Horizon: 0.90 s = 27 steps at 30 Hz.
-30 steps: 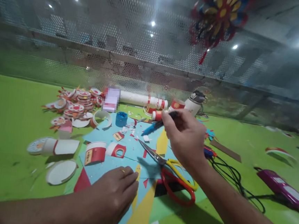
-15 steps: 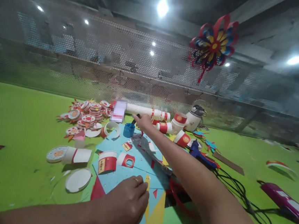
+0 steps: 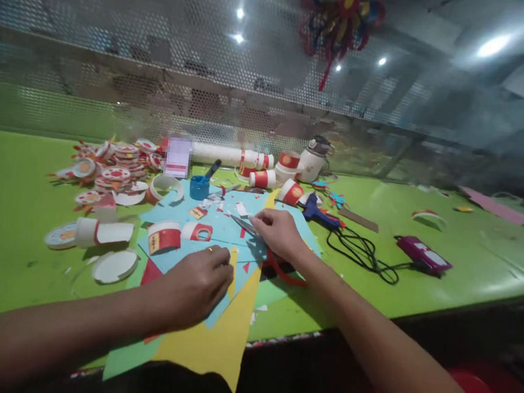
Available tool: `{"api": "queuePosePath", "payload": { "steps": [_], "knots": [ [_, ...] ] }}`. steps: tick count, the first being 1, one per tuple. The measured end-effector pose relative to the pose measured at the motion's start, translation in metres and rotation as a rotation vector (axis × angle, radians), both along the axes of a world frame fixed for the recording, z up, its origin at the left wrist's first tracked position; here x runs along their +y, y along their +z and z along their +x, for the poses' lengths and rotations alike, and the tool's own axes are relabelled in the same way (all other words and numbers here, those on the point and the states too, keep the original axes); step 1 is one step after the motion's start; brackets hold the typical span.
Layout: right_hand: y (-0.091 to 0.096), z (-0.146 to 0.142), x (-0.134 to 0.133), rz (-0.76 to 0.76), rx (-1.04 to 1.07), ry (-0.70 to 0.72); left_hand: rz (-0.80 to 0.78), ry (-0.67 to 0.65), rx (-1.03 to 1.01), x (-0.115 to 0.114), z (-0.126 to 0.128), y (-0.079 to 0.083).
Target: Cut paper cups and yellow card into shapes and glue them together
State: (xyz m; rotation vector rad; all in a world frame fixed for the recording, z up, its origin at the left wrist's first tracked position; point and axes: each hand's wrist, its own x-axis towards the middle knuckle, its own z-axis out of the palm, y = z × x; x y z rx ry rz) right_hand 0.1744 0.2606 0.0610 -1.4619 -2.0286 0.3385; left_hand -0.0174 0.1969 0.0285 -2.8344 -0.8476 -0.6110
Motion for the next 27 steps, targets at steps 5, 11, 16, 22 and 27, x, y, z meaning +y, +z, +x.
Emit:
{"api": "queuePosePath", "payload": {
  "steps": [5,11,16,22,27],
  "knots": [
    [-0.019,0.006,-0.058,0.058,-0.090,0.035,-0.277,0.159,-0.187,0.016,-0.004,0.009],
    [-0.018,-0.006,-0.083,0.129,-0.296,0.113,-0.572,0.308,-0.406,0.037,-0.007,0.025],
    [-0.018,-0.027,-0.095,0.135,-0.454,0.091,-0.820,0.298,-0.547,0.047,-0.003,0.028],
    [-0.023,-0.038,-0.093,0.114,-0.515,0.010,-0.923,0.362,-0.643,0.044,-0.004,0.024],
    [-0.029,-0.032,-0.086,0.065,-0.500,-0.045,-0.999,0.404,-0.750,0.017,-0.005,0.024]
  ]
}}
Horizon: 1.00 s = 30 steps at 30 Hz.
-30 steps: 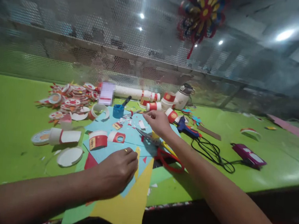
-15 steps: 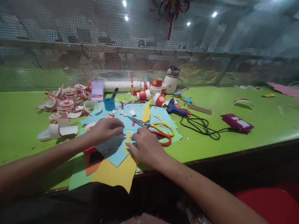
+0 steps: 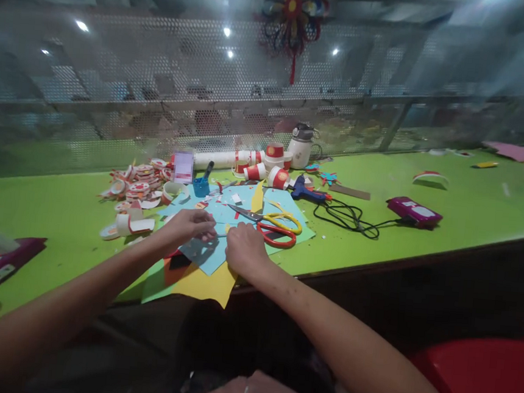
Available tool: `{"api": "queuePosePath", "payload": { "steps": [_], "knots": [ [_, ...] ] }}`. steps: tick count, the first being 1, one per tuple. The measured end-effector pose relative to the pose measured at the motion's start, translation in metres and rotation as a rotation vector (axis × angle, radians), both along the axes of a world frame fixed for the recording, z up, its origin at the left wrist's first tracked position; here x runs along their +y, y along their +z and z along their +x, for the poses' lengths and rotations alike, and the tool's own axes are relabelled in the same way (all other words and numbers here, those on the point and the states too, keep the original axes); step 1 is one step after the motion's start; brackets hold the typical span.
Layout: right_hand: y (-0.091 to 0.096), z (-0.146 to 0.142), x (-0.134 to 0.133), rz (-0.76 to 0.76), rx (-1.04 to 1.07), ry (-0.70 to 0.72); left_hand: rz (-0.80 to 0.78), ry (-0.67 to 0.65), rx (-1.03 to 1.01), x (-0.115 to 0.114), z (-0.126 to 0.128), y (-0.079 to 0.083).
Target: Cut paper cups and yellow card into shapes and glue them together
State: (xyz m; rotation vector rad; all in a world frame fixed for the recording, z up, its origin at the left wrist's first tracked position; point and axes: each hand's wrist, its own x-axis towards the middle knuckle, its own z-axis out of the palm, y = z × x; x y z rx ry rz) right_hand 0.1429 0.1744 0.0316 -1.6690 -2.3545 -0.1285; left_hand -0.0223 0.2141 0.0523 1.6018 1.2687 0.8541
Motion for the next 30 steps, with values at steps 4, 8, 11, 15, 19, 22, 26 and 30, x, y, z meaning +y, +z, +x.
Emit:
{"api": "queuePosePath", "payload": {
  "steps": [4,8,11,15,19,22,26,30],
  "knots": [
    [-0.001,0.007,-0.001,0.003,0.101,-0.041,-0.027,0.057,-0.072,-0.025,0.002,0.001],
    [0.004,0.008,-0.016,0.053,0.247,-0.014,-0.064,0.079,-0.142,-0.046,0.013,0.001],
    [0.007,0.004,-0.032,0.098,0.355,0.027,-0.058,0.099,-0.216,-0.059,0.024,0.002],
    [0.010,0.002,-0.051,0.118,0.525,0.094,-0.011,0.159,-0.312,-0.074,0.032,0.004],
    [0.012,0.011,-0.066,0.040,0.786,0.112,0.006,0.173,-0.398,-0.091,0.031,0.008],
    [0.011,0.022,-0.079,-0.128,1.021,0.117,0.003,0.153,-0.454,-0.106,0.030,0.011],
    [0.009,0.028,-0.100,-0.406,1.267,0.203,-0.003,0.118,-0.505,-0.127,0.035,0.014],
    [0.007,0.024,-0.118,-0.543,1.431,0.245,-0.014,0.089,-0.530,-0.140,0.041,0.011]
  ]
}}
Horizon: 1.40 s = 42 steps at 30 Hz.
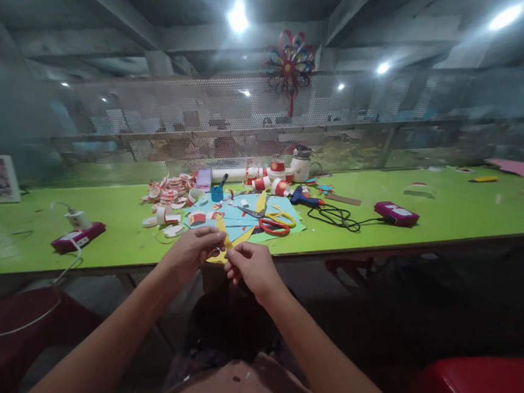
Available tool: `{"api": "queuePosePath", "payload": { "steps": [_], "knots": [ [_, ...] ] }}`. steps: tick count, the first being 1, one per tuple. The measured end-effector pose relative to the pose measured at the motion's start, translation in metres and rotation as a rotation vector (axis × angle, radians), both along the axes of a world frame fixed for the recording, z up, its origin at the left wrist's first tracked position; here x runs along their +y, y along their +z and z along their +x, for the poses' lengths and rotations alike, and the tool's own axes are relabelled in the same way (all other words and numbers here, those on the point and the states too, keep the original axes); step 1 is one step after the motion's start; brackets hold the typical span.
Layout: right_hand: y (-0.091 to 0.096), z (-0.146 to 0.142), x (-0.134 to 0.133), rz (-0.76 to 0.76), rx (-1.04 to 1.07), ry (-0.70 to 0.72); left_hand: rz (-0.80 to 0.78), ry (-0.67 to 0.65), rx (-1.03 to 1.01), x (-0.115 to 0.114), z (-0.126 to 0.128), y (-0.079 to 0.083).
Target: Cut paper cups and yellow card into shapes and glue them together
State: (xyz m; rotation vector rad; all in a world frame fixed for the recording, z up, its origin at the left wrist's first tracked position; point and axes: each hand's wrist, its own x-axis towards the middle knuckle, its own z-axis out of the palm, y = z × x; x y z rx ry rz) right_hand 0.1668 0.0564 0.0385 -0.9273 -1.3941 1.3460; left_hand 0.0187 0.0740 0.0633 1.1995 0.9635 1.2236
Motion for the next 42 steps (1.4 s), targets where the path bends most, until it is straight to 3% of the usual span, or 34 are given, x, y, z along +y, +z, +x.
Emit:
{"api": "queuePosePath", "payload": {
  "steps": [6,12,19,28,42],
  "knots": [
    [-0.008,-0.002,-0.018,-0.103,0.125,0.050,-0.021,0.037,-0.101,-0.005,0.004,-0.010],
    [-0.016,0.003,-0.037,-0.180,0.116,0.129,-0.062,0.053,-0.143,-0.012,0.006,-0.016],
    [-0.008,0.015,-0.047,-0.095,0.113,0.097,-0.019,0.074,-0.096,-0.027,0.004,-0.004],
    [0.001,0.001,-0.053,-0.105,0.117,0.094,0.034,0.090,0.011,-0.042,0.006,0.006],
    [-0.004,-0.001,-0.062,-0.138,0.125,0.133,-0.014,0.039,-0.044,-0.048,0.000,-0.005]
  ]
}}
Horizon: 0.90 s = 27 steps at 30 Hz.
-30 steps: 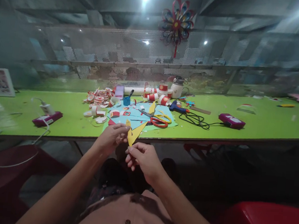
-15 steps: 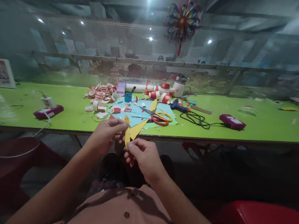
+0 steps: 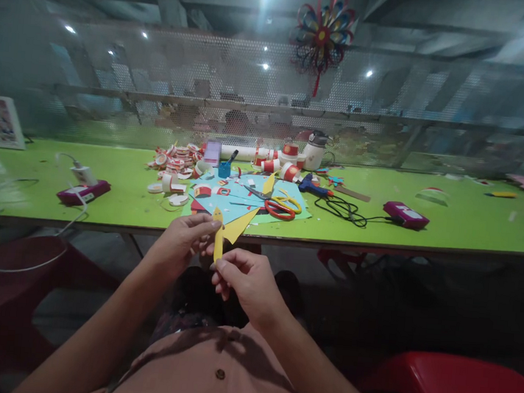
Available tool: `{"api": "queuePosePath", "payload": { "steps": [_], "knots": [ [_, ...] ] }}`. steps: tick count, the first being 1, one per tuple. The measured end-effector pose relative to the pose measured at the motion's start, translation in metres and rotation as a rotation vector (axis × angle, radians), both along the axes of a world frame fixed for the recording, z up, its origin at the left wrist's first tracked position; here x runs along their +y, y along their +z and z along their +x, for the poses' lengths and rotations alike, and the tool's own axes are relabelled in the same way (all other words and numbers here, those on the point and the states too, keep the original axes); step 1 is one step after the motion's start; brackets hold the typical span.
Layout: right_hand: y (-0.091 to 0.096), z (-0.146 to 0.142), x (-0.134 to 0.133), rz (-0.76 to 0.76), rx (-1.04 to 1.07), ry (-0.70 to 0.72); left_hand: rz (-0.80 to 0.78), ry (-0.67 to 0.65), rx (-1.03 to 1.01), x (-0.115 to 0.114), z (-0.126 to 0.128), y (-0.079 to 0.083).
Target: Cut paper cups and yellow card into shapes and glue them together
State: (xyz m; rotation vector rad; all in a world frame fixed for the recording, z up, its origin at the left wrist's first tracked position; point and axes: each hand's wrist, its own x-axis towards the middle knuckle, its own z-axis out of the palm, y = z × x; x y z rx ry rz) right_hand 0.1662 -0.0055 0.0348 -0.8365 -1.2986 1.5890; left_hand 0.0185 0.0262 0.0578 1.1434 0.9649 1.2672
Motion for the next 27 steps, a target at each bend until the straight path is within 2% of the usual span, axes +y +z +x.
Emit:
{"api": "queuePosePath", "payload": {
  "steps": [7,15,21,27],
  "knots": [
    [-0.008,-0.001,0.002,-0.043,0.009,0.022,-0.021,-0.005,-0.055,-0.004,-0.004,-0.007],
    [-0.015,0.000,0.002,-0.014,-0.053,0.076,-0.042,0.001,-0.082,-0.007,-0.007,-0.016],
    [-0.013,0.005,0.012,0.092,-0.050,-0.040,-0.040,0.003,-0.101,-0.007,-0.008,-0.020],
    [-0.007,-0.002,0.011,0.146,-0.089,-0.049,0.001,0.004,-0.075,-0.012,-0.006,-0.022]
  ]
}}
